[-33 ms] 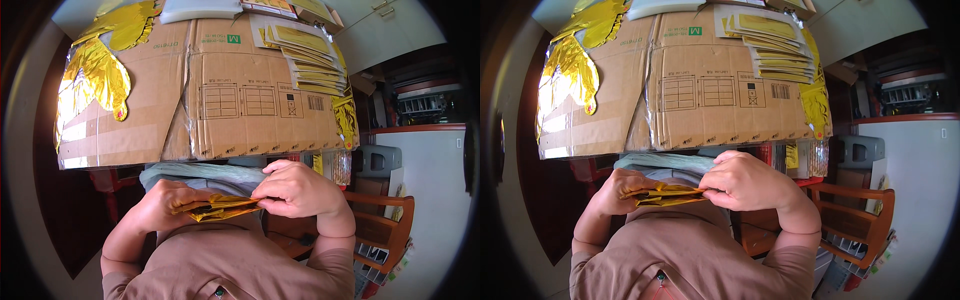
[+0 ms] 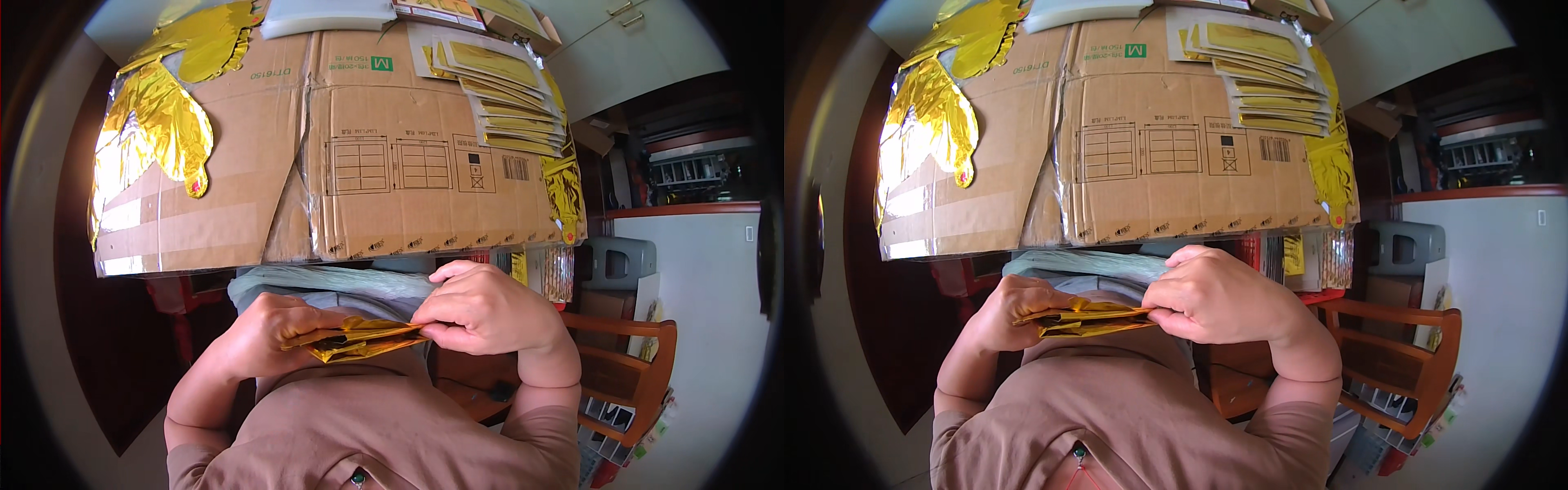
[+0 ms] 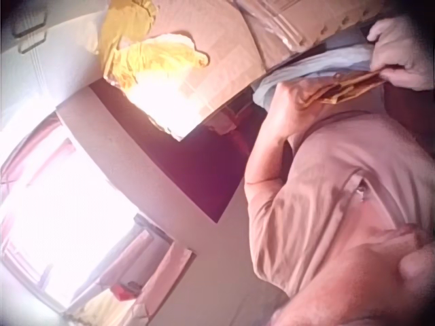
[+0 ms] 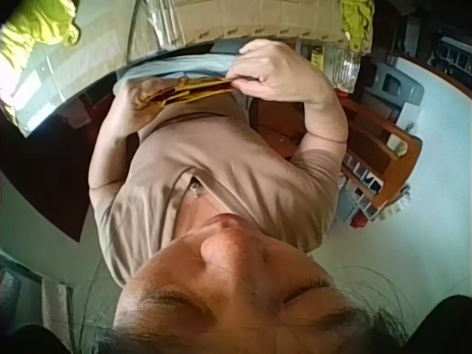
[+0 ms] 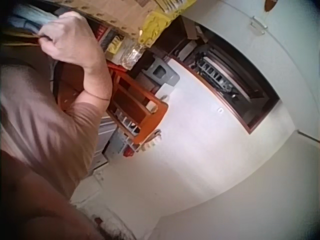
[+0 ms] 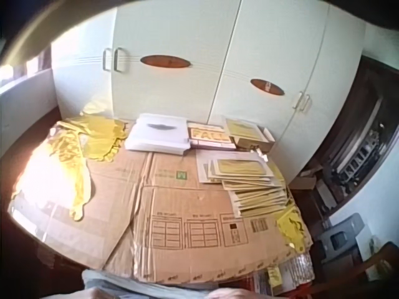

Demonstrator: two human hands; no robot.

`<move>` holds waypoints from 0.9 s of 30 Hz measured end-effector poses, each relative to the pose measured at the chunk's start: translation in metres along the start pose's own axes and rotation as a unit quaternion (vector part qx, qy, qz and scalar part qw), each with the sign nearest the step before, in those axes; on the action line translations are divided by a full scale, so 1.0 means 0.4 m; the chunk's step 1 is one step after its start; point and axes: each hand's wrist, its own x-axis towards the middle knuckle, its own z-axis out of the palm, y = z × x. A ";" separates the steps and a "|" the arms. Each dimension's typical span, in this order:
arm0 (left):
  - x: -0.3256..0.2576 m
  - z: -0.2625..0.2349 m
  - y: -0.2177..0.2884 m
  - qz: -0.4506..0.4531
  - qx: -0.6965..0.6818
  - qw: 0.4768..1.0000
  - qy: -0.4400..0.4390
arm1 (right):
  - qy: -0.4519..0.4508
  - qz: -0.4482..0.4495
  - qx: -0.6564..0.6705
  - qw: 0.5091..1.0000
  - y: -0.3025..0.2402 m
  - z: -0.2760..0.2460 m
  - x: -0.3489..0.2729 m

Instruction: Folding gold foil sheets into rectangular shapes on a workspace.

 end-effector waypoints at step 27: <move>0.005 0.024 0.035 0.078 0.106 0.991 0.040 | -0.035 0.026 -0.080 0.996 -0.028 -0.002 0.001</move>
